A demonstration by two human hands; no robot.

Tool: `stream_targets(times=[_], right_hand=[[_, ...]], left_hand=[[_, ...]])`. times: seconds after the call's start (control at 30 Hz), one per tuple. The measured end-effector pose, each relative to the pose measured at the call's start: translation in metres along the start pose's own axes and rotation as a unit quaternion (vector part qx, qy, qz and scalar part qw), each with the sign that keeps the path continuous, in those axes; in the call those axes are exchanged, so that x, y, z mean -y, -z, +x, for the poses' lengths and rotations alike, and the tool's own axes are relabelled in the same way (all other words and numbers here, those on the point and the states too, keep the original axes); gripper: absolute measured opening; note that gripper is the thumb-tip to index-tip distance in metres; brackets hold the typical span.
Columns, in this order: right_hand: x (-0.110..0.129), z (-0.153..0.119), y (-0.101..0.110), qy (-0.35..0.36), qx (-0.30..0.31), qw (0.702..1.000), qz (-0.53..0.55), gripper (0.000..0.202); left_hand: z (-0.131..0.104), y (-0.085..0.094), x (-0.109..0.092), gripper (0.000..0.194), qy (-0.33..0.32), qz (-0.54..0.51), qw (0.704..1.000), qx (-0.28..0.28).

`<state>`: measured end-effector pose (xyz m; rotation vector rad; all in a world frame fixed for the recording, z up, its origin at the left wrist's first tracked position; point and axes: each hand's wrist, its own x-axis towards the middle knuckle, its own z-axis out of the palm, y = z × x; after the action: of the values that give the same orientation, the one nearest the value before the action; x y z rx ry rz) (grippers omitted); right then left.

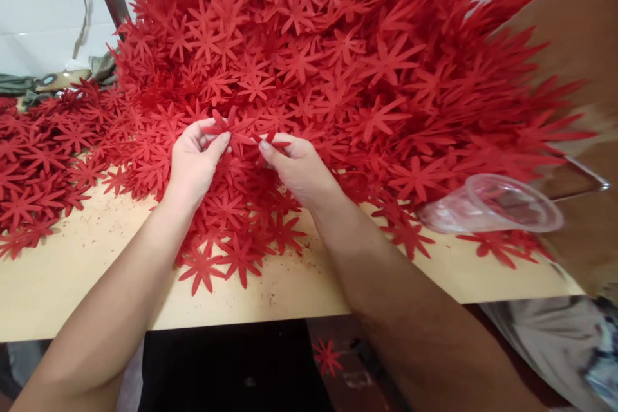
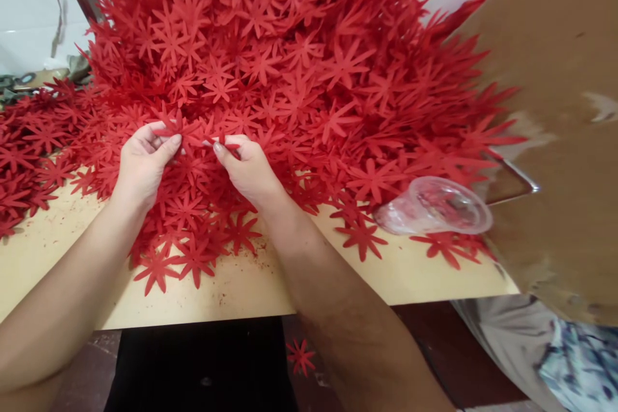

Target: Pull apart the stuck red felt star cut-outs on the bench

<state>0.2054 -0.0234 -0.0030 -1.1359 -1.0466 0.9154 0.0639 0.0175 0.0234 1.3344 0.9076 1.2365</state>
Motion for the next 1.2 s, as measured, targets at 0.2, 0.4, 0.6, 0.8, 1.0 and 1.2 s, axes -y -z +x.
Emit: stream_targets(times=[0.2, 0.4, 0.6, 0.8, 1.0, 1.2], right_hand=[[0.007, 0.0, 0.002, 0.026, -0.043, 0.999, -0.005, 0.029], [0.009, 0.002, 0.003, -0.011, -0.086, 0.996, -0.011, 0.049], [0.011, -0.002, -0.007, -0.066, -0.054, 0.996, 0.012, 0.046], [0.011, -0.009, -0.015, -0.072, 0.035, 0.996, 0.039, 0.042], [0.01, -0.008, -0.012, -0.067, 0.1, 0.986, 0.115, 0.053], [0.001, 0.003, 0.003, 0.012, 0.01, 1.0, 0.025, 0.045]], left_hand=[[-0.007, -0.005, -0.001, 0.012, -0.014, 0.022, 0.999, 0.025], [-0.01, -0.008, -0.006, 0.037, 0.018, 0.068, 0.997, 0.03], [-0.013, -0.007, -0.005, 0.029, -0.018, 0.033, 0.996, 0.085], [-0.019, -0.013, -0.005, 0.02, 0.001, -0.007, 0.993, 0.116], [-0.013, -0.011, -0.007, 0.014, 0.042, -0.099, 0.994, 0.03], [0.004, 0.01, -0.005, 0.018, 0.035, -0.092, 0.995, -0.014]])
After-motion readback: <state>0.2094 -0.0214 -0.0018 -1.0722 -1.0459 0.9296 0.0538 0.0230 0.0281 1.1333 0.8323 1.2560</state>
